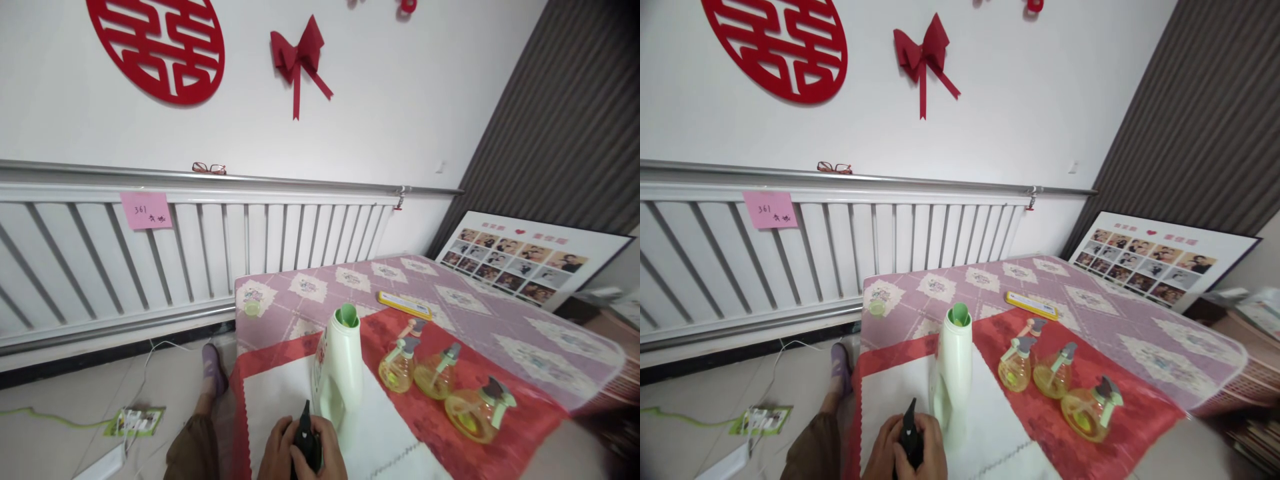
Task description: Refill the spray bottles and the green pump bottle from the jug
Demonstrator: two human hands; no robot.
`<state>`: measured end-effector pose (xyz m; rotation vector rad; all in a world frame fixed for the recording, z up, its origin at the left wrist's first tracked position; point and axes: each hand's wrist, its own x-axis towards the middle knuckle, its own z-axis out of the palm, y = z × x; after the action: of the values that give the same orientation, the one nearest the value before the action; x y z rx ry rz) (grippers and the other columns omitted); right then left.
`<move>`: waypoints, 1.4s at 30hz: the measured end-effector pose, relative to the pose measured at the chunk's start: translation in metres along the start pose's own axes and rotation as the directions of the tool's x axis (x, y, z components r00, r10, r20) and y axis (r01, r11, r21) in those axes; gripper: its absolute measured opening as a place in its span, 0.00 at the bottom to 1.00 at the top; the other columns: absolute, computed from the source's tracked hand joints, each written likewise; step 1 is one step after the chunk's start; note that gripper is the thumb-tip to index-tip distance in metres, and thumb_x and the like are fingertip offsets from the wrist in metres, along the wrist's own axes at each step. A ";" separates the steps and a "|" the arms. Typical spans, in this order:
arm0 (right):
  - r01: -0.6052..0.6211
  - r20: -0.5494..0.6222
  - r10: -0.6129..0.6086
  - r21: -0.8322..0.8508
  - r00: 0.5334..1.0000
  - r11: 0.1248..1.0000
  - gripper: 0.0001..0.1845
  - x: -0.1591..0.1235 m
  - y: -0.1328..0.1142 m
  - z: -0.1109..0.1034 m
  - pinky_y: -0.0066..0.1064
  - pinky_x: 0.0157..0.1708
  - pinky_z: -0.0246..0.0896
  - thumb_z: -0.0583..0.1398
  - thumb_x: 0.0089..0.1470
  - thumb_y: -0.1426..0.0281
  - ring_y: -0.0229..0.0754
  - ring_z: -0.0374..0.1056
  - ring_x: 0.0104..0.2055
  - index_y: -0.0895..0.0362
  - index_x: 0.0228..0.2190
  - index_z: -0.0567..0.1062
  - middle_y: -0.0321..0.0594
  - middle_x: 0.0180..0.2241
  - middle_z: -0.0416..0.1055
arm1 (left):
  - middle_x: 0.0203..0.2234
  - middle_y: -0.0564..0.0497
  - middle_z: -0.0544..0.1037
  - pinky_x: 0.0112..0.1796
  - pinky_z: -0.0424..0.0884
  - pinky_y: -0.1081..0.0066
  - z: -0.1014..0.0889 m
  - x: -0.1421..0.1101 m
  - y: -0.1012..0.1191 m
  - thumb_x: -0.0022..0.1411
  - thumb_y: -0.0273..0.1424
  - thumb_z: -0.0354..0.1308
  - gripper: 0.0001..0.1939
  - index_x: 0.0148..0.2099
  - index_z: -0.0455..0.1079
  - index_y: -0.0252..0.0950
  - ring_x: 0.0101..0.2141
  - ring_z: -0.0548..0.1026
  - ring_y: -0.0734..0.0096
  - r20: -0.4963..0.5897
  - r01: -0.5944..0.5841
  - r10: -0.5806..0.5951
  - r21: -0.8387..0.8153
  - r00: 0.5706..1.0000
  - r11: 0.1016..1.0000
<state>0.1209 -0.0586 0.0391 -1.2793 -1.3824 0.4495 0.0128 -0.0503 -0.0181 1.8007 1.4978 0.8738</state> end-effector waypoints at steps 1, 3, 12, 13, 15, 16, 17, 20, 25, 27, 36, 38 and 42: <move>0.016 0.007 -0.016 0.001 1.000 1.000 0.13 0.001 -0.001 0.000 0.30 0.41 0.70 0.59 0.46 0.71 0.44 0.74 0.37 0.50 0.37 0.75 0.37 0.34 0.75 | 0.60 0.41 0.67 0.58 0.66 0.64 0.000 0.000 0.000 0.61 0.24 0.46 0.27 0.61 0.66 0.35 0.60 0.67 0.60 0.000 -0.001 0.001 -0.009 1.000 1.000; 0.033 0.006 -0.033 -0.008 0.999 0.999 0.11 0.002 0.000 0.000 0.31 0.41 0.70 0.59 0.48 0.70 0.45 0.74 0.37 0.50 0.36 0.76 0.38 0.34 0.75 | 0.60 0.40 0.67 0.59 0.66 0.63 0.000 0.000 0.001 0.62 0.24 0.44 0.26 0.61 0.66 0.35 0.60 0.66 0.60 -0.007 0.001 -0.002 -0.022 1.000 1.000; -0.015 -0.053 0.012 -0.051 0.999 0.999 0.22 -0.015 0.018 0.004 0.36 0.50 0.70 0.58 0.53 0.68 0.49 0.73 0.50 0.54 0.51 0.72 0.45 0.48 0.76 | 0.62 0.43 0.65 0.59 0.65 0.64 -0.007 -0.004 0.011 0.61 0.27 0.47 0.27 0.63 0.64 0.37 0.61 0.64 0.59 0.014 0.045 -0.045 -0.020 0.999 0.999; -0.015 -0.032 0.013 -0.059 0.999 0.998 0.25 -0.014 0.018 0.001 0.36 0.50 0.70 0.59 0.51 0.69 0.50 0.73 0.51 0.54 0.52 0.72 0.46 0.50 0.76 | 0.62 0.43 0.65 0.58 0.65 0.63 -0.008 -0.003 0.011 0.60 0.27 0.49 0.28 0.63 0.64 0.38 0.61 0.65 0.58 0.025 0.053 -0.052 -0.022 0.998 0.998; 0.007 0.037 -0.004 -0.087 0.999 0.996 0.28 -0.009 0.017 -0.006 0.34 0.50 0.71 0.62 0.47 0.72 0.50 0.73 0.51 0.55 0.53 0.71 0.46 0.50 0.76 | 0.61 0.43 0.66 0.58 0.66 0.63 -0.009 -0.001 0.010 0.58 0.26 0.50 0.29 0.63 0.64 0.38 0.61 0.65 0.57 0.043 0.053 -0.051 -0.027 0.998 0.998; 0.030 0.074 -0.023 -0.102 0.997 0.994 0.29 -0.005 0.015 -0.010 0.34 0.49 0.71 0.63 0.45 0.74 0.50 0.74 0.50 0.55 0.52 0.72 0.45 0.49 0.76 | 0.61 0.43 0.66 0.58 0.66 0.62 -0.009 -0.001 0.009 0.58 0.26 0.50 0.29 0.62 0.65 0.37 0.61 0.65 0.57 0.047 0.045 -0.044 -0.031 0.998 0.998; 0.060 0.110 -0.047 -0.114 0.993 0.992 0.28 -0.002 0.013 -0.013 0.33 0.48 0.72 0.63 0.45 0.74 0.49 0.75 0.48 0.54 0.51 0.72 0.45 0.47 0.77 | 0.61 0.42 0.67 0.59 0.65 0.62 -0.009 0.000 0.008 0.58 0.25 0.49 0.28 0.62 0.65 0.36 0.61 0.65 0.57 0.045 0.036 -0.034 -0.036 0.998 0.999; 0.157 0.177 -0.133 -0.125 0.975 0.980 0.20 0.007 0.009 -0.018 0.31 0.43 0.74 0.62 0.49 0.74 0.45 0.77 0.42 0.52 0.46 0.75 0.41 0.40 0.78 | 0.61 0.39 0.67 0.60 0.64 0.61 -0.006 0.000 0.005 0.60 0.23 0.46 0.27 0.61 0.66 0.33 0.61 0.65 0.58 0.020 0.015 -0.014 -0.042 1.000 0.999; 0.240 0.181 -0.210 -0.164 0.961 0.957 0.20 0.004 0.016 -0.016 0.32 0.45 0.74 0.60 0.51 0.74 0.46 0.76 0.44 0.52 0.47 0.74 0.43 0.42 0.78 | 0.62 0.40 0.66 0.60 0.64 0.60 -0.001 -0.004 0.005 0.61 0.24 0.44 0.26 0.61 0.66 0.34 0.61 0.65 0.58 -0.027 0.025 -0.026 -0.017 0.999 1.000; 0.262 0.192 -0.226 -0.187 0.955 0.947 0.23 0.000 0.021 -0.015 0.32 0.46 0.73 0.60 0.50 0.75 0.46 0.76 0.46 0.52 0.49 0.73 0.44 0.44 0.78 | 0.61 0.39 0.66 0.61 0.63 0.60 -0.001 -0.005 0.007 0.62 0.25 0.44 0.26 0.61 0.66 0.33 0.61 0.65 0.58 -0.040 0.025 -0.025 0.000 0.999 1.000; 0.253 0.267 -0.202 -0.171 0.942 0.952 0.18 0.010 0.003 -0.021 0.33 0.44 0.73 0.60 0.53 0.74 0.45 0.76 0.43 0.52 0.46 0.75 0.42 0.41 0.78 | 0.59 0.40 0.70 0.60 0.65 0.59 0.000 -0.005 0.009 0.63 0.24 0.44 0.25 0.60 0.68 0.34 0.59 0.69 0.59 -0.109 -0.007 0.013 0.058 0.994 0.998; 0.220 0.242 -0.180 -0.149 0.953 0.964 0.16 0.013 -0.005 -0.022 0.34 0.44 0.73 0.60 0.54 0.72 0.46 0.75 0.42 0.52 0.45 0.76 0.42 0.40 0.78 | 0.58 0.40 0.70 0.59 0.66 0.60 0.002 -0.006 0.008 0.63 0.24 0.43 0.25 0.59 0.68 0.34 0.58 0.69 0.59 -0.128 -0.025 0.032 0.056 0.991 0.998; 0.135 0.057 -0.130 -0.097 0.990 0.986 0.14 0.015 -0.021 -0.023 0.39 0.45 0.71 0.59 0.55 0.64 0.50 0.74 0.44 0.50 0.43 0.78 0.42 0.40 0.78 | 0.59 0.42 0.69 0.56 0.69 0.62 0.002 -0.005 0.006 0.63 0.25 0.47 0.24 0.60 0.68 0.37 0.58 0.69 0.58 -0.121 -0.039 0.043 0.037 0.992 0.999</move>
<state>0.1354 -0.0621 0.0700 -1.2547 -1.5389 0.3260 0.0166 -0.0566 -0.0148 1.8375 1.5653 0.9997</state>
